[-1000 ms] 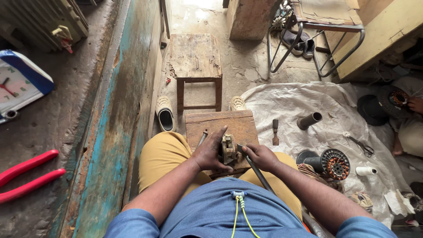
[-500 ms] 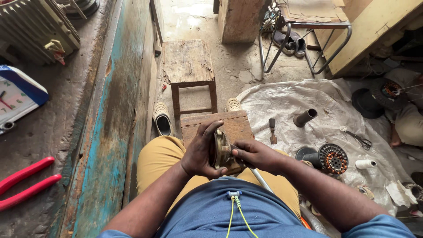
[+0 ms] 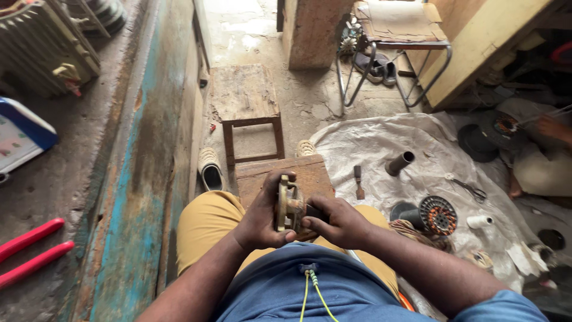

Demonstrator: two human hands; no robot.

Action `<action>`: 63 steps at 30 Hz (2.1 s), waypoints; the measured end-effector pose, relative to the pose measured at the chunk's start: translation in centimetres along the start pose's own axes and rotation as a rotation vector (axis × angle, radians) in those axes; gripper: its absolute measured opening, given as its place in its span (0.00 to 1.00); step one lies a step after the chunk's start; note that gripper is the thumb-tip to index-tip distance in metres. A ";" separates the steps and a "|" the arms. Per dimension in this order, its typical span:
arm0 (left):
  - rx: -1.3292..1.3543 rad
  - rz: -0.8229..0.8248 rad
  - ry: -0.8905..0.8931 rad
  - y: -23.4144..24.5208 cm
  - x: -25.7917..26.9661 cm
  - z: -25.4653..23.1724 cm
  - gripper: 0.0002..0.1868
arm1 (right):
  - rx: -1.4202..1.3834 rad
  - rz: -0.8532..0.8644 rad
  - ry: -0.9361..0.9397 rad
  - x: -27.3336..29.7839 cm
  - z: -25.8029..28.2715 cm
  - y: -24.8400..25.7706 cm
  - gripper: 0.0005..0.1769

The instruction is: The person uses a hammer and a metal rod to repeatedly strike a cylindrical mechanical component resting on a wooden block. They rotate the component and adjust the rod's position multiple times while continuing to hammer it.

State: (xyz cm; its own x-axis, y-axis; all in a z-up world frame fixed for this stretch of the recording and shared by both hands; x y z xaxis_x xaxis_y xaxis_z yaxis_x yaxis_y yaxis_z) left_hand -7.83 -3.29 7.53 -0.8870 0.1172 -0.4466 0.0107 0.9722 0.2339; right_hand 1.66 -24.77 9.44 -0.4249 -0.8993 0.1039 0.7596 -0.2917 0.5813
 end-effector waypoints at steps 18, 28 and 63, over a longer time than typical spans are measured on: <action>0.992 -0.092 0.511 -2.6 1.5 1.5 0.52 | 0.816 -0.152 0.559 0.6 3.3 1.9 0.15; 1.551 -0.174 0.399 -1.2 2.3 1.0 0.50 | 0.840 -0.329 0.465 0.9 4.1 7.0 0.07; 0.536 -0.216 0.445 -0.9 0.9 -1.2 0.49 | 0.045 0.426 -0.239 -2.6 3.8 3.3 0.17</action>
State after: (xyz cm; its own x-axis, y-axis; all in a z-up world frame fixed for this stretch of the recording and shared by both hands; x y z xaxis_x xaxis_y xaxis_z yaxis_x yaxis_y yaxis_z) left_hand -9.18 -4.34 7.90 -0.9973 -0.0714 -0.0152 -0.0625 0.9433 -0.3259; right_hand 3.38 -22.14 14.14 -0.1857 -0.8339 0.5197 0.8709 0.1052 0.4800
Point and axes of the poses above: each hand's wrist, its own x-axis away from the middle knuckle, its own y-axis out of the back of the hand, z = x × y, the point moved 1 cm from there along -x, towards the middle knuckle, and after that the axes turned 5 degrees about z, right-handed, at the moved point
